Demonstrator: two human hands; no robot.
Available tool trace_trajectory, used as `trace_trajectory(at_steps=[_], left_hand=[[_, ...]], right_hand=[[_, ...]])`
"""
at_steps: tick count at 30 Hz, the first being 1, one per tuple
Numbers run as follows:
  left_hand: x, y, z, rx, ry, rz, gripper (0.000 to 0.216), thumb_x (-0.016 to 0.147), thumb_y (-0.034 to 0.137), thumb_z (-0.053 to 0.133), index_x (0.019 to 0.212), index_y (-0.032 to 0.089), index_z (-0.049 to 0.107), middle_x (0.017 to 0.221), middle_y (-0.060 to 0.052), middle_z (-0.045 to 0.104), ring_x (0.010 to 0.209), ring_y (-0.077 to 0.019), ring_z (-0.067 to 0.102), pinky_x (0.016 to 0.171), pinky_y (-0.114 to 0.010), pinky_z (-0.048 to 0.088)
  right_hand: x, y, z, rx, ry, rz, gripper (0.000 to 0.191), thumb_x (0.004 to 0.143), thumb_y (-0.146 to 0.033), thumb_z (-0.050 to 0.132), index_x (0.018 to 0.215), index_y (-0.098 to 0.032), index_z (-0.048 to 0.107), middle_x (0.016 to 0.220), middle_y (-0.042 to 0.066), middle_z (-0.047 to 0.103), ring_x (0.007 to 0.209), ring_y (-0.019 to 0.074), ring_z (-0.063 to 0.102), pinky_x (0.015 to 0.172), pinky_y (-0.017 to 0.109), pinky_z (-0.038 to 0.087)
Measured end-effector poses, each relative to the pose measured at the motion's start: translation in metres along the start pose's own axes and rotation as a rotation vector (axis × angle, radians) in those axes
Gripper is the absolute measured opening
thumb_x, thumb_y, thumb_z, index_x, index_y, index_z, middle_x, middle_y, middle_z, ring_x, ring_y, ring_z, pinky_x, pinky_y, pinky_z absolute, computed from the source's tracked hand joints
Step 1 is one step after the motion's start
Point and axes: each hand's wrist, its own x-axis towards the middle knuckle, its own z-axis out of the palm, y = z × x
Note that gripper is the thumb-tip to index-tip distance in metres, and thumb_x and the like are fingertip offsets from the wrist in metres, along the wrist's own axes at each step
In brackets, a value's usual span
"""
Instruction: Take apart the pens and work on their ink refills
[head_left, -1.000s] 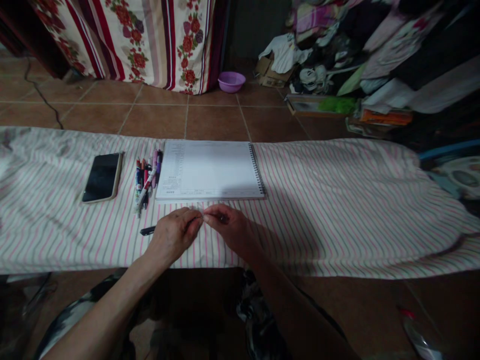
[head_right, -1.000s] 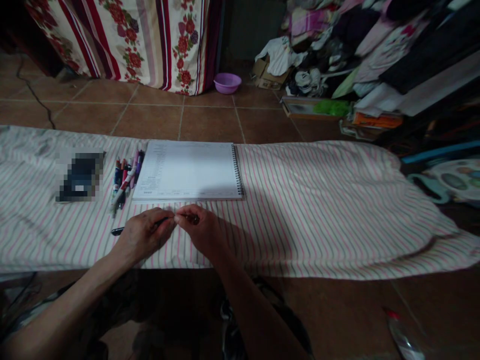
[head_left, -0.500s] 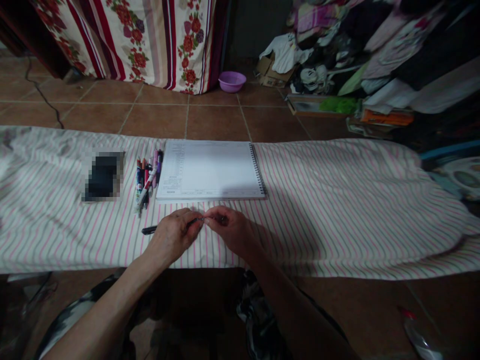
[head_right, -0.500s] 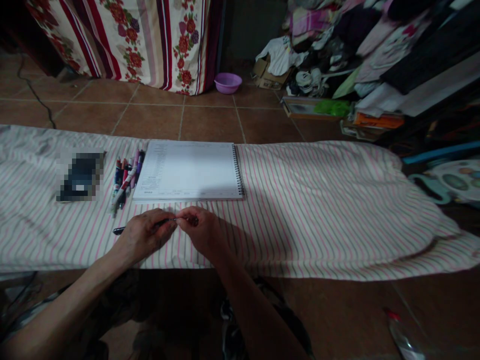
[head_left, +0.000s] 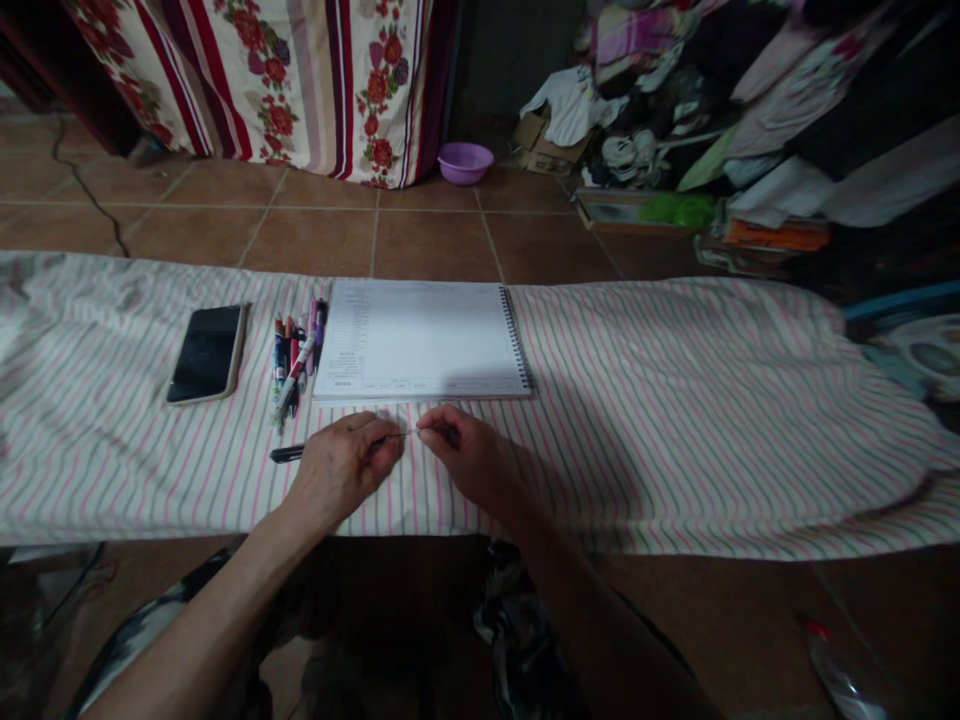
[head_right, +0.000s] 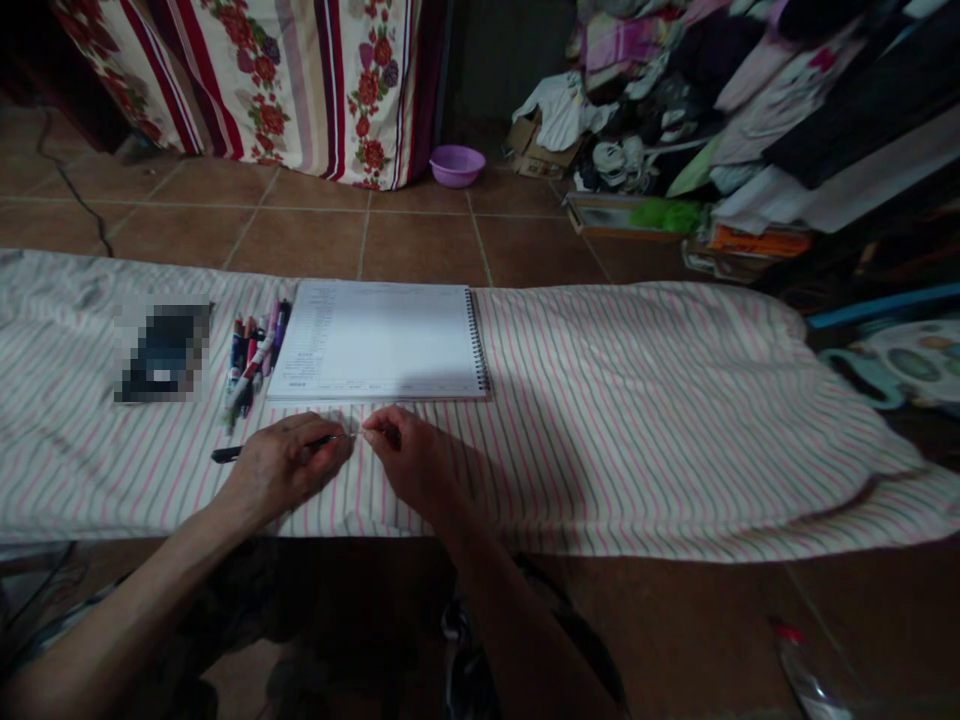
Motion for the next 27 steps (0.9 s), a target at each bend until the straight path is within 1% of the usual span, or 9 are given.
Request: trace_trajectory(at_steps=[4,7,10,14,21,27], left_hand=[[-0.001,-0.003,-0.002,0.062,-0.006,-0.037,0.016,0.082,0.027,0.047,0.083,0.019,0.061,0.075,-0.002,0.061,0.072,-0.0160,0.057,0.065,-0.026,0.042],[-0.001,-0.004,-0.003,0.079,-0.019,-0.070,0.017,0.083,0.028,0.046,0.084,0.020,0.061,0.077,-0.002,0.061,0.072,-0.0159,0.057,0.065,-0.026,0.042],[0.000,-0.003,-0.002,0.069,-0.030,-0.072,0.018,0.083,0.028,0.045,0.086,0.020,0.060,0.078,-0.002,0.062,0.074,-0.0160,0.058,0.066,-0.026,0.042],[0.002,0.000,0.001,0.067,-0.047,-0.070,0.017,0.083,0.026,0.045,0.086,0.020,0.060,0.078,-0.003,0.062,0.074,-0.0162,0.059,0.066,-0.026,0.043],[0.004,0.006,0.004,0.077,-0.037,-0.051,0.020,0.084,0.029,0.044,0.088,0.020,0.062,0.079,-0.004,0.064,0.075,-0.0174,0.060,0.067,-0.027,0.045],[0.005,0.008,0.005,0.058,-0.011,-0.031,0.022,0.085,0.031,0.044,0.090,0.019,0.062,0.082,-0.004,0.064,0.076,-0.0170,0.060,0.068,-0.028,0.047]], right_hand=[[-0.001,0.003,-0.005,-0.083,0.010,-0.012,0.009,0.077,-0.020,0.055,0.082,-0.018,0.061,0.073,0.000,0.062,0.064,0.0115,0.055,0.061,0.023,0.041],[-0.003,0.003,-0.009,-0.201,0.010,-0.028,0.010,0.075,-0.019,0.057,0.083,-0.019,0.064,0.081,0.002,0.063,0.069,0.0124,0.055,0.064,0.025,0.041],[-0.004,0.002,-0.011,-0.232,-0.003,-0.050,0.014,0.075,-0.017,0.057,0.086,-0.020,0.065,0.085,0.003,0.064,0.073,0.0132,0.056,0.068,0.026,0.042],[-0.004,0.002,-0.013,-0.205,0.001,-0.024,0.014,0.074,-0.016,0.057,0.084,-0.019,0.067,0.082,0.003,0.064,0.070,0.0130,0.057,0.066,0.025,0.043],[-0.003,0.010,-0.016,-0.048,0.118,0.078,0.014,0.077,-0.025,0.055,0.082,-0.020,0.067,0.079,0.003,0.068,0.071,0.0156,0.061,0.067,0.028,0.046],[-0.004,0.010,-0.020,0.058,0.152,0.118,0.018,0.077,-0.026,0.054,0.086,-0.018,0.066,0.085,0.005,0.069,0.078,0.0169,0.063,0.072,0.029,0.049]])
